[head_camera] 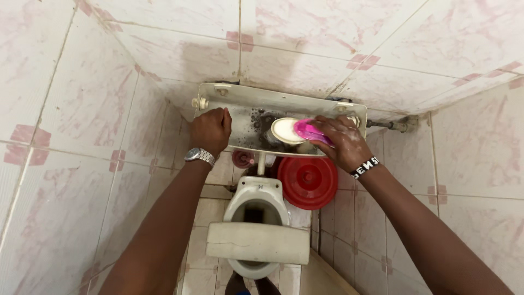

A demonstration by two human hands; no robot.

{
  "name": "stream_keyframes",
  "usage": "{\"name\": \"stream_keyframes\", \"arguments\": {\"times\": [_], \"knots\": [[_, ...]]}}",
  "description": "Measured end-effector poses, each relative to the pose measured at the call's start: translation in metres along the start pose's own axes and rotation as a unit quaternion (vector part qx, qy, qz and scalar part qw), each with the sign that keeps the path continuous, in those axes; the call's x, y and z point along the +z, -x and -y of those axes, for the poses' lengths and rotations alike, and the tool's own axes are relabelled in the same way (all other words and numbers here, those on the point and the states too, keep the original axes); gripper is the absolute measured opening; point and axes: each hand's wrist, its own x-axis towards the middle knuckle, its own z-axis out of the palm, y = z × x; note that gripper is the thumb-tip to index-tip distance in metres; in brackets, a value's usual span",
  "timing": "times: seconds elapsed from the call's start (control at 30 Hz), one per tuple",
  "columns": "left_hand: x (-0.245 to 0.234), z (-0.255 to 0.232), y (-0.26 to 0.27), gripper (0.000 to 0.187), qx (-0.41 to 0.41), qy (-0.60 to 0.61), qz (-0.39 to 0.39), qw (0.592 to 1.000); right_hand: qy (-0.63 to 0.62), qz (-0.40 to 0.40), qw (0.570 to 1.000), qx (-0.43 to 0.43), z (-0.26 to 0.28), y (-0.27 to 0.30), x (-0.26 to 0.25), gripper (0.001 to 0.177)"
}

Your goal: The person scrubs the inside of a toilet cistern using a pink sponge and a white cup. They repeatedly wipe the interior surfaces and rinse the sponge with water from the cup.

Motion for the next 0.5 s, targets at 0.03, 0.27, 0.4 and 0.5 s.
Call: {"name": "stream_keyframes", "arguments": {"times": [0.03, 0.27, 0.4, 0.5], "knots": [[0.0, 0.0, -0.001, 0.038, -0.003, 0.003, 0.0, 1.0, 0.017, -0.011, 1.0, 0.008, -0.005, 0.004, -0.003, 0.046], [0.005, 0.003, 0.0, 0.039, 0.01, 0.012, 0.003, 1.0, -0.056, -0.017, 0.968, 0.243, -0.01, 0.035, 0.005, 0.063], [0.008, -0.001, 0.0, 0.041, -0.009, -0.002, 0.003, 1.0, -0.107, -0.101, 0.953, 0.266, -0.008, 0.041, 0.037, 0.066], [0.006, -0.005, 0.0, 0.042, -0.029, 0.012, 0.043, 0.999, -0.158, -0.084, 0.908, 0.378, -0.025, 0.037, 0.052, 0.068]]}}
